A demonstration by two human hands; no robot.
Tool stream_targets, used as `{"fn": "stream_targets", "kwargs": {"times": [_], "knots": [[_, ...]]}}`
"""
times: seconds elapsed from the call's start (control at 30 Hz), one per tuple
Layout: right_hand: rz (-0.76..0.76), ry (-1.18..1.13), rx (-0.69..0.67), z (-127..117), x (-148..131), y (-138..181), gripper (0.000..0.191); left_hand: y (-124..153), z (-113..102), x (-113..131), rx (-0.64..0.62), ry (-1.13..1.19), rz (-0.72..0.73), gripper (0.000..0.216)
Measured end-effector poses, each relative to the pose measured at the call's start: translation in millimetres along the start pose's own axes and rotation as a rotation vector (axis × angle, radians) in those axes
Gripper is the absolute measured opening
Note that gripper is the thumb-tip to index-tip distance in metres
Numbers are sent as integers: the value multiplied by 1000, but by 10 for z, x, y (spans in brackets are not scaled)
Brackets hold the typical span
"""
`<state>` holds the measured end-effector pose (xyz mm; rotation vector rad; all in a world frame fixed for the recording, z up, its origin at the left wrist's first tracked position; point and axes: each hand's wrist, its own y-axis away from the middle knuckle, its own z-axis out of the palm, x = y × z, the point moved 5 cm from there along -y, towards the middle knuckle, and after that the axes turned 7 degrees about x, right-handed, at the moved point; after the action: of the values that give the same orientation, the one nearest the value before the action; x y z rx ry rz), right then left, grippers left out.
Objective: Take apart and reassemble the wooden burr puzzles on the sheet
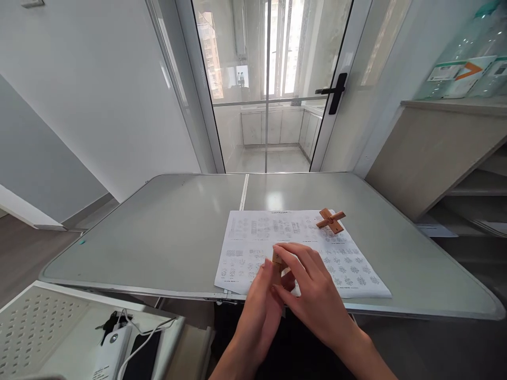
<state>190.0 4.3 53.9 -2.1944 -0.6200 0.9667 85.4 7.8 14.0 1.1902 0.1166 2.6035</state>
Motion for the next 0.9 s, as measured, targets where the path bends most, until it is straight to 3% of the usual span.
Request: {"fn": "stream_targets", "kwargs": {"times": [0.37, 0.57, 0.9], "knots": [[0, 47, 40, 47, -84, 1, 61, 62, -28, 26, 75, -56, -12, 49], [60, -67, 6, 1, -72, -5, 57, 84, 24, 21, -64, 64, -77, 47], [97, -147, -15, -41, -9, -14, 54, 112, 124, 3, -130, 147, -178, 53]]}}
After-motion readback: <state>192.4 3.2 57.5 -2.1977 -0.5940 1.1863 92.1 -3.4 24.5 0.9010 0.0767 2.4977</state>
